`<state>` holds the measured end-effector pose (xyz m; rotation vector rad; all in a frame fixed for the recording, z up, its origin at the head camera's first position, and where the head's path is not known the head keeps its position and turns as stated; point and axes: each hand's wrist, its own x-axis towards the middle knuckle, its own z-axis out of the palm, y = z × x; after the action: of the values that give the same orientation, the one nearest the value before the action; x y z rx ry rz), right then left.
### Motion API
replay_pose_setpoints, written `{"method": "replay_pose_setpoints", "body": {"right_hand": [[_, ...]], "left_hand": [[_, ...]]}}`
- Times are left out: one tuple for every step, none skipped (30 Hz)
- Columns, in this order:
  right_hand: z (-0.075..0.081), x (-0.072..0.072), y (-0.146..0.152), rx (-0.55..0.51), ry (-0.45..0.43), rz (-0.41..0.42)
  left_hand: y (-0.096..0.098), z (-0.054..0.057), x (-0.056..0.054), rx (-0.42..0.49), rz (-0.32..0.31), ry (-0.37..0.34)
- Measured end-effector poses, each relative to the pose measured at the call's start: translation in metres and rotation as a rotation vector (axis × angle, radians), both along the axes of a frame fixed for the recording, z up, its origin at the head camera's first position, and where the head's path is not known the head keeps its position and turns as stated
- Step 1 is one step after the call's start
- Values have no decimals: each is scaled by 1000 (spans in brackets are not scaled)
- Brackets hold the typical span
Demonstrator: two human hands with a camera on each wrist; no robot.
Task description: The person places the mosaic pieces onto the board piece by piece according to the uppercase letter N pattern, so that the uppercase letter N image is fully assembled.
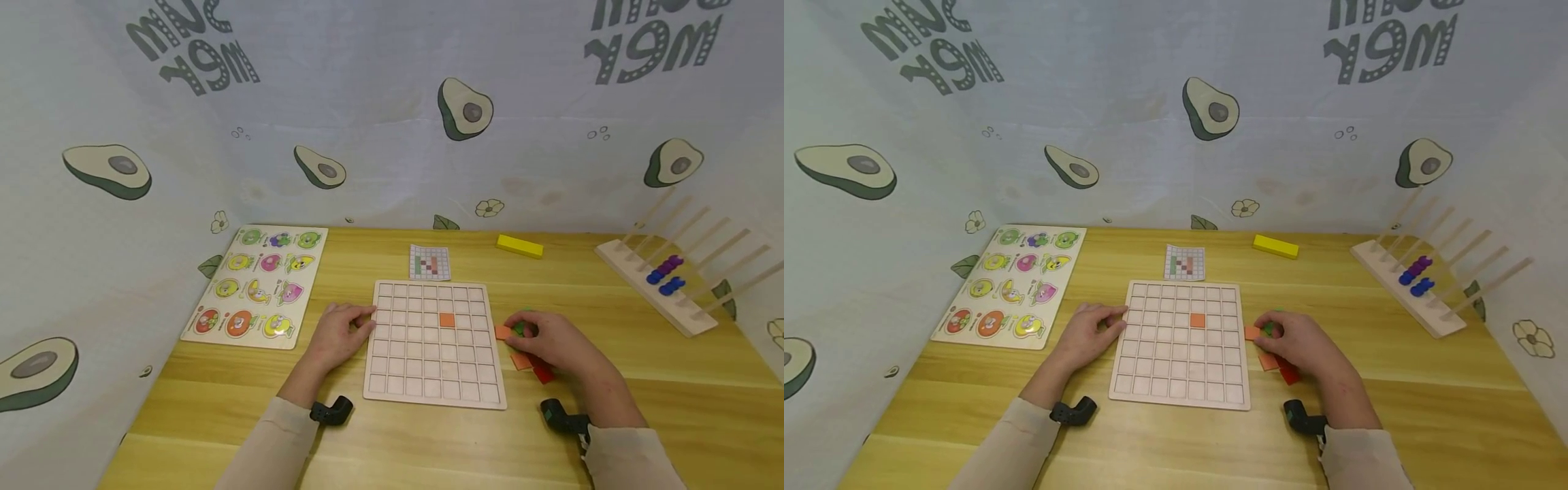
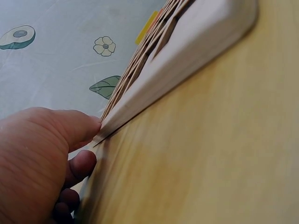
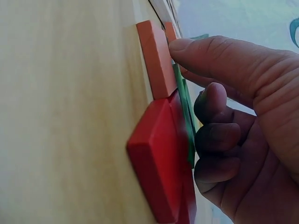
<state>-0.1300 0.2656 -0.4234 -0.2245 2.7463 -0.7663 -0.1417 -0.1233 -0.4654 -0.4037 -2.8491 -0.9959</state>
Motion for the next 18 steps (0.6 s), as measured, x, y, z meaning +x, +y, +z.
{"method": "replay_pose_setpoints", "body": {"right_hand": [[0, 0, 0, 1, 0, -2], [1, 0, 0, 2, 1, -2], [1, 0, -1, 4, 3, -2], [1, 0, -2, 5, 6, -1], [2, 0, -3, 6, 9, 1], [2, 0, -3, 5, 9, 3], [3, -1, -4, 3, 8, 5], [3, -1, -5, 1, 7, 7], [4, -1, -6, -1, 6, 8], [5, 0, -7, -4, 6, 9], [6, 0, -8, -6, 6, 11], [7, 0, -9, -8, 4, 11], [8, 0, -10, -11, 2, 13], [10, 0, -12, -8, 4, 13], [11, 0, -13, -7, 4, 12], [12, 1, -15, -5, 3, 11], [14, 1, -17, -5, 0, 10], [15, 1, -19, -6, -1, 11]], "left_hand": [[0, 0, 0, 0, 0, -4], [0, 0, 0, 2, -1, -3], [0, 0, 0, 3, -1, -7], [-1, 0, 0, 4, 0, -9], [-1, 0, 0, 5, 3, -14], [-2, 0, 0, 6, 6, -15], [-2, 0, 0, 6, 10, -17], [-2, -1, 0, 6, 13, -16], [-2, -1, 0, 6, 15, -15], [-2, -1, 0, 3, 15, -12], [-2, -2, 0, 2, 16, -9], [-2, -2, -1, 1, 16, -7], [-2, -2, -1, 0, 14, -6], [-1, -2, -2, 0, 12, -3], [-1, -2, -2, -1, 9, -3], [-1, -2, -3, -1, 8, -5], [0, -2, -3, 1, 8, -9], [0, -2, -3, 3, 8, -10]]}}
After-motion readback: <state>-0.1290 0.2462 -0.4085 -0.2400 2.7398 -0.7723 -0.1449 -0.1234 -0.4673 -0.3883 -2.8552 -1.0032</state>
